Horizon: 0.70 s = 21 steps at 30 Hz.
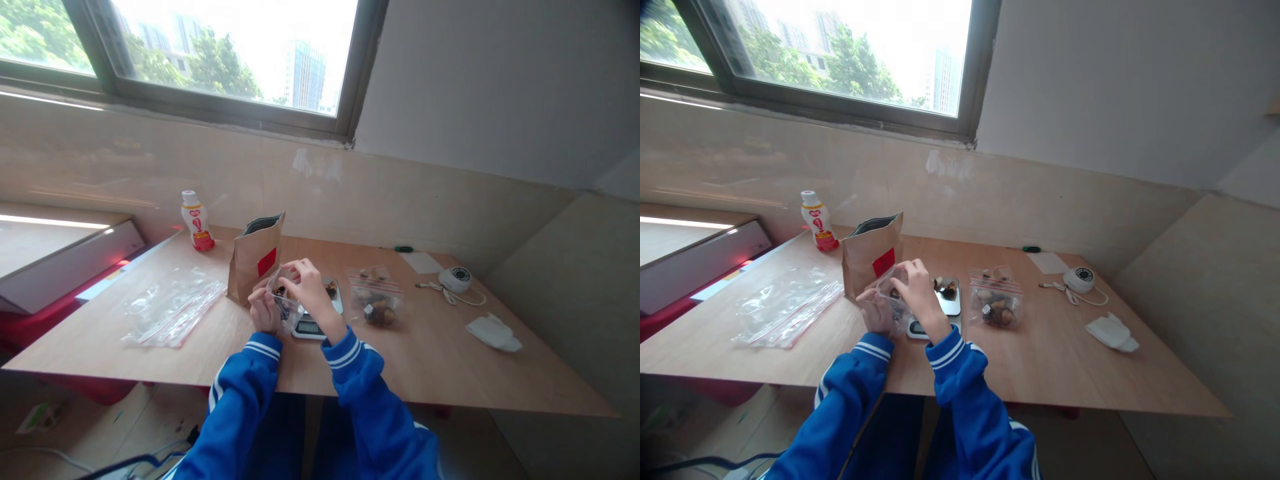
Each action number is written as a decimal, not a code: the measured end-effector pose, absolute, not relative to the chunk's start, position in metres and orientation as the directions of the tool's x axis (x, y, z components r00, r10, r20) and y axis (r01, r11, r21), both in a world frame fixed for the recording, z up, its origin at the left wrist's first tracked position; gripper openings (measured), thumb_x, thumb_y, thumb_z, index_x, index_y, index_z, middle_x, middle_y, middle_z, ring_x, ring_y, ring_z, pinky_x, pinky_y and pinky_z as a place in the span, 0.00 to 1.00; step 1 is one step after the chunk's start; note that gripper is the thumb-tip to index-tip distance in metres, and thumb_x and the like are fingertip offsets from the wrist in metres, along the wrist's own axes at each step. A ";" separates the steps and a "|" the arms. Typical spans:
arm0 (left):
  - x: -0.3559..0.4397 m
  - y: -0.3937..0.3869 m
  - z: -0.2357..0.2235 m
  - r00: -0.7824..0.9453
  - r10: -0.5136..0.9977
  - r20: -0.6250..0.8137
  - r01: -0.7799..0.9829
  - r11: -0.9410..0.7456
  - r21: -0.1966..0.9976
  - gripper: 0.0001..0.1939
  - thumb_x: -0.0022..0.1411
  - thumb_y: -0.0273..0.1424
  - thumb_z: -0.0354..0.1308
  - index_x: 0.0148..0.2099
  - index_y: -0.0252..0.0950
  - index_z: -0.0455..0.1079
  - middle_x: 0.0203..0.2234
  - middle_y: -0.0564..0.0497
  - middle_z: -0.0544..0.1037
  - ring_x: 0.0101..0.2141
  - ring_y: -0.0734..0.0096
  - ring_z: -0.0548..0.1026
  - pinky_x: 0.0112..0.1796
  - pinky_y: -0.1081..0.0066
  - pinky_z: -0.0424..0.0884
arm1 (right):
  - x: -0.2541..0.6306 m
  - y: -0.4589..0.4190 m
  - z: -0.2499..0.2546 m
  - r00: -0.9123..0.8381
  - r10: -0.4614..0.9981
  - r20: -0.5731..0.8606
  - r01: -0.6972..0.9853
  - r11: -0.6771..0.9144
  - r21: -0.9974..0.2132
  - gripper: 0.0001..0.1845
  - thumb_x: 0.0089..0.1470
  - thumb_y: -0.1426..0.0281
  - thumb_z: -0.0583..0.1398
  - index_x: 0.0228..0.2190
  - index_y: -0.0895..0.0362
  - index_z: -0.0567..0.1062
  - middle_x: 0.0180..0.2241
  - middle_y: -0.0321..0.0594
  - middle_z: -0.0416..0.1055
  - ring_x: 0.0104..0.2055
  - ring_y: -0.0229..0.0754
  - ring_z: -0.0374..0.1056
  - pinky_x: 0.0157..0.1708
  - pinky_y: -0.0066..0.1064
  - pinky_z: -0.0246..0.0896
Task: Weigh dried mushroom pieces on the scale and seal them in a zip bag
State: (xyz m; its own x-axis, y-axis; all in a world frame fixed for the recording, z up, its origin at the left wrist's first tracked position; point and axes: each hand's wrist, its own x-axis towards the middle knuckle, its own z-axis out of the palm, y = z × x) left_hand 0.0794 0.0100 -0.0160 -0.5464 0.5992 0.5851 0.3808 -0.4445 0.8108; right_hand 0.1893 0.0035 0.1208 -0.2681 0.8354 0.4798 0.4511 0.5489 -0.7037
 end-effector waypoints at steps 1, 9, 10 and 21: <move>0.079 0.010 -0.016 -0.552 0.585 0.593 0.399 -0.440 0.805 0.12 0.64 0.43 0.44 0.41 0.39 0.54 0.38 0.40 0.73 0.37 0.61 0.75 0.35 0.60 0.69 | 0.189 0.003 0.120 -0.256 0.838 0.481 0.425 0.545 -0.723 0.08 0.53 0.70 0.59 0.37 0.55 0.74 0.37 0.39 0.68 0.35 0.38 0.68 0.39 0.30 0.66; 0.080 0.007 -0.013 -0.595 0.559 0.578 0.421 -0.396 0.816 0.10 0.64 0.41 0.44 0.39 0.40 0.56 0.28 0.48 0.70 0.24 0.67 0.70 0.26 0.65 0.66 | 0.233 0.026 0.096 -0.067 0.857 0.510 0.604 0.442 -0.663 0.16 0.55 0.77 0.49 0.39 0.56 0.73 0.40 0.43 0.71 0.43 0.43 0.66 0.46 0.35 0.61; 0.080 0.006 -0.012 -0.598 0.558 0.576 0.418 -0.396 0.817 0.10 0.64 0.41 0.44 0.39 0.40 0.56 0.28 0.48 0.70 0.25 0.67 0.70 0.26 0.65 0.66 | 0.238 0.032 0.088 -0.134 0.871 0.473 0.677 0.429 -0.597 0.17 0.53 0.78 0.50 0.42 0.56 0.73 0.43 0.45 0.70 0.47 0.45 0.64 0.48 0.37 0.58; 0.080 0.007 -0.008 -0.585 0.571 0.576 0.389 -0.426 0.817 0.10 0.65 0.41 0.42 0.39 0.39 0.54 0.33 0.43 0.70 0.33 0.60 0.73 0.33 0.59 0.67 | 0.238 0.039 0.074 -0.193 0.890 0.413 0.768 0.399 -0.501 0.08 0.55 0.69 0.57 0.36 0.55 0.75 0.38 0.44 0.75 0.42 0.48 0.67 0.47 0.43 0.55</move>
